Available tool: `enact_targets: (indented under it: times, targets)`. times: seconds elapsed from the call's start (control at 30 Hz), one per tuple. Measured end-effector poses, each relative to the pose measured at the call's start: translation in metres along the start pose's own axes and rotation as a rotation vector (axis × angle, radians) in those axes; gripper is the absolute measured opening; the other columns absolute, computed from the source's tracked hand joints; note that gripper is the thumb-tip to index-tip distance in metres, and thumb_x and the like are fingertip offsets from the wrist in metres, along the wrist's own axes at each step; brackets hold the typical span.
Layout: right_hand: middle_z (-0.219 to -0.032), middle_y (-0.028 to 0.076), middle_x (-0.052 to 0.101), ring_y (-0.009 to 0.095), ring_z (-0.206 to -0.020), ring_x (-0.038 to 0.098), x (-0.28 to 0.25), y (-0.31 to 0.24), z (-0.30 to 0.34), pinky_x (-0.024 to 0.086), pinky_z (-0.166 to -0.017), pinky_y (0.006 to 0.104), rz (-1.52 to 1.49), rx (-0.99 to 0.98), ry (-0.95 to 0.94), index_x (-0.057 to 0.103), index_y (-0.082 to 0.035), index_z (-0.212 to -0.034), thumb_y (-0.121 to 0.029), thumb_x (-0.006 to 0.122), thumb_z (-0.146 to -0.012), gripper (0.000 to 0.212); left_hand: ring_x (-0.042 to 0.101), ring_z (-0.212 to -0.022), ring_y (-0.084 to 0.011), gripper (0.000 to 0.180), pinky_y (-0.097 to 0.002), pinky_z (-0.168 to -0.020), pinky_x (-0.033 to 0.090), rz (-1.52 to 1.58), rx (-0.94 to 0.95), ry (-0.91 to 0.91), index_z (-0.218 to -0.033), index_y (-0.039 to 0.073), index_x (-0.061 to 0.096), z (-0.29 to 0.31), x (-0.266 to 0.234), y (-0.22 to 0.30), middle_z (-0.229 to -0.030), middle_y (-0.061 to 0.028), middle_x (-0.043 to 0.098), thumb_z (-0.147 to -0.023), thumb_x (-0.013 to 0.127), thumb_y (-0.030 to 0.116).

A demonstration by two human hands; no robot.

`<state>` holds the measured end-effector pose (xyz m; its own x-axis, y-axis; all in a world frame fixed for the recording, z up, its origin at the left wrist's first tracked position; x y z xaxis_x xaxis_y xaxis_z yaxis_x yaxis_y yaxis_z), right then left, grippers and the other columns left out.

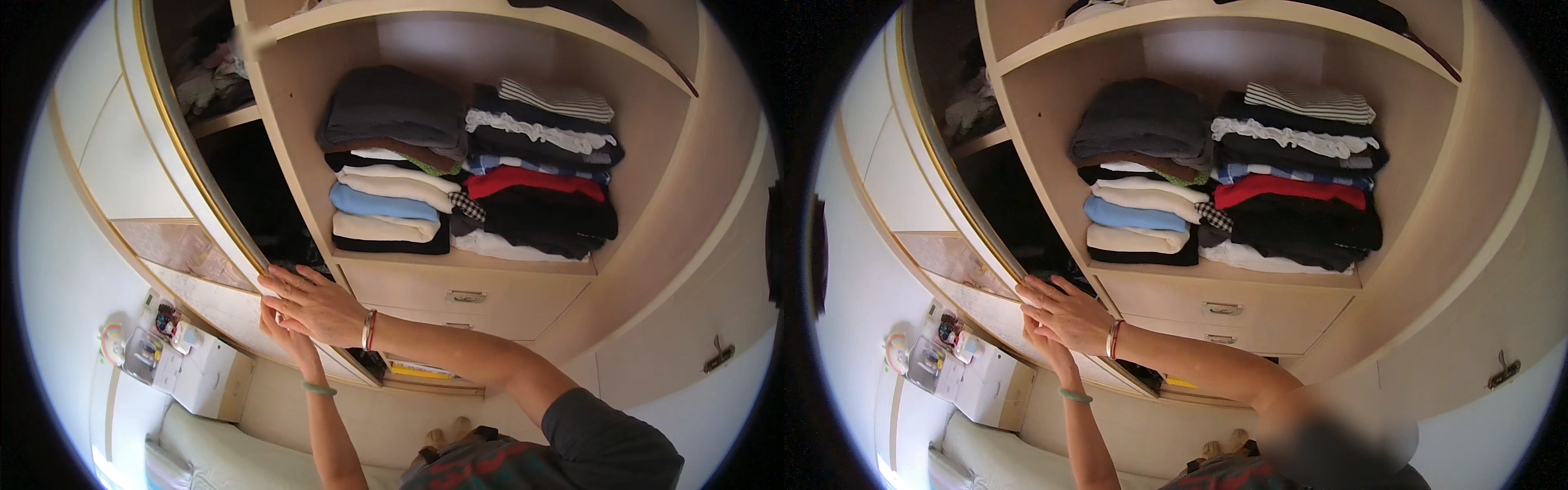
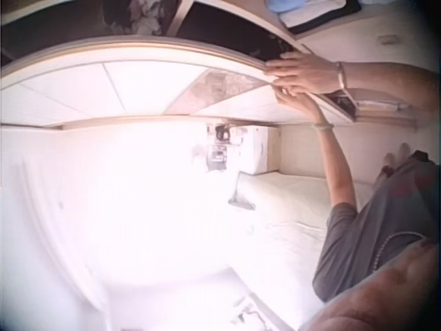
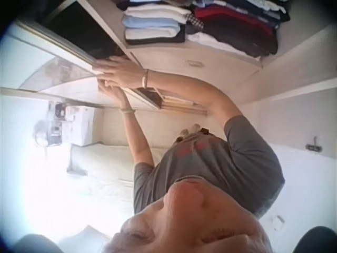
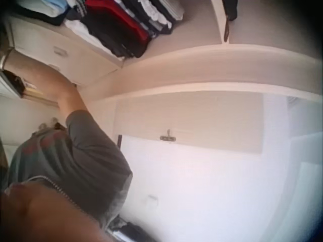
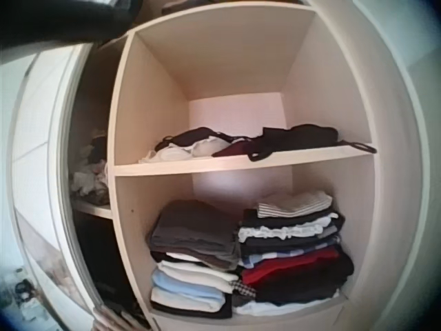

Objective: The person folds various clothing items on a bed and places them into a wardrobe. They handle a polka-dot garment, a light blue item, and a yellow shirt, stacking them neatly before storing them. The person also moves a stack of folded clothes from the bed to the wardrobe.

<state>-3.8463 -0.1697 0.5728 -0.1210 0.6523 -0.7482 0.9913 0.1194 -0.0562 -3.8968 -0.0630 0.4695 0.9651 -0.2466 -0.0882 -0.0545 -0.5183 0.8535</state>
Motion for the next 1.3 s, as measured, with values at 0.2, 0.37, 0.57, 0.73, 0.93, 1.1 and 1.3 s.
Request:
enact_targets:
  times: [0.2,0.37,0.57,0.73,0.93,1.1,1.3]
  targets:
    - [-0.155,0.005,0.033,0.022,-0.147,0.020,-0.006,-0.007,0.010,0.021,-0.117,0.0446,0.080,0.024,-0.038,0.054,-0.010,-0.133,-0.031,0.058,-0.094,0.045,0.045,-0.126,-0.0288,0.056,-0.0390,-0.102,0.044,0.035,0.007,0.031,-0.142,0.002,0.035,0.015,0.004,0.003,-0.136,-0.0152,0.034,-0.094,0.063,0.011]
    - [-0.153,0.005,0.036,0.021,-0.147,0.021,-0.026,-0.013,0.032,0.023,-0.117,0.0457,0.235,0.053,-0.013,0.055,-0.008,-0.131,-0.029,0.062,-0.090,0.046,0.044,-0.126,-0.0280,0.053,-0.0390,-0.102,0.044,0.100,-0.031,0.013,-0.141,0.003,0.036,0.041,0.016,0.021,-0.136,-0.0145,0.034,-0.094,0.060,0.010]
    - [-0.152,0.007,0.036,0.022,-0.147,0.021,-0.058,-0.020,0.071,0.022,-0.116,0.0486,0.341,0.094,-0.035,0.057,-0.007,-0.128,-0.025,0.058,-0.090,0.042,0.044,-0.125,-0.0270,0.049,-0.0385,-0.102,0.043,0.150,-0.067,-0.008,-0.141,0.004,0.036,0.083,0.035,0.044,-0.136,-0.0136,0.036,-0.097,0.055,0.013]
    - [-0.149,0.008,0.041,0.022,-0.147,0.023,-0.092,-0.027,0.110,0.022,-0.116,0.0501,0.426,0.117,-0.020,0.058,-0.006,-0.126,-0.024,0.054,-0.090,0.040,0.042,-0.126,-0.0268,0.048,-0.0386,-0.103,0.043,0.106,-0.020,-0.023,-0.141,0.005,0.036,0.126,0.053,0.072,-0.136,-0.0115,0.036,-0.098,0.054,0.013]
    - [-0.145,0.009,0.046,0.024,-0.146,0.024,-0.136,-0.027,0.162,0.018,-0.117,0.0507,0.534,0.089,-0.095,0.058,-0.003,-0.126,-0.021,0.051,-0.089,0.042,0.044,-0.124,-0.0264,0.048,-0.0373,-0.103,0.040,0.233,-0.074,-0.028,-0.140,0.004,0.040,0.178,0.087,0.103,-0.135,-0.0130,0.038,-0.096,0.057,0.010]
    - [-0.145,0.008,0.047,0.023,-0.147,0.021,-0.174,-0.025,0.200,0.017,-0.118,0.0502,0.548,0.088,-0.121,0.061,-0.001,-0.123,-0.021,0.051,-0.090,0.040,0.045,-0.122,-0.0267,0.055,-0.0377,-0.102,0.040,0.092,0.042,-0.028,-0.140,0.004,0.039,0.218,0.107,0.142,-0.133,-0.0152,0.040,-0.091,0.064,0.007]
    - [-0.143,0.009,0.049,0.022,-0.145,0.025,-0.200,-0.022,0.234,0.017,-0.119,0.0497,0.580,0.097,-0.158,0.062,-0.001,-0.121,-0.021,0.052,-0.090,0.038,0.048,-0.119,-0.0262,0.051,-0.0366,-0.099,0.042,0.117,-0.014,-0.070,-0.138,0.004,0.041,0.252,0.128,0.159,-0.131,-0.0151,0.041,-0.091,0.062,0.006]
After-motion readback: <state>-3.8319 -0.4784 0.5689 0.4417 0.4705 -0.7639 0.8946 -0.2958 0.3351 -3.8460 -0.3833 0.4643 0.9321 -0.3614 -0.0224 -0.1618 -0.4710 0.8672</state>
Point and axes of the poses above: each hand's wrist, its own z-axis away from the middle knuckle, its own x-axis out of the palm, y = z × x, the point moved 7 cm from there along -z, towards the middle knuckle
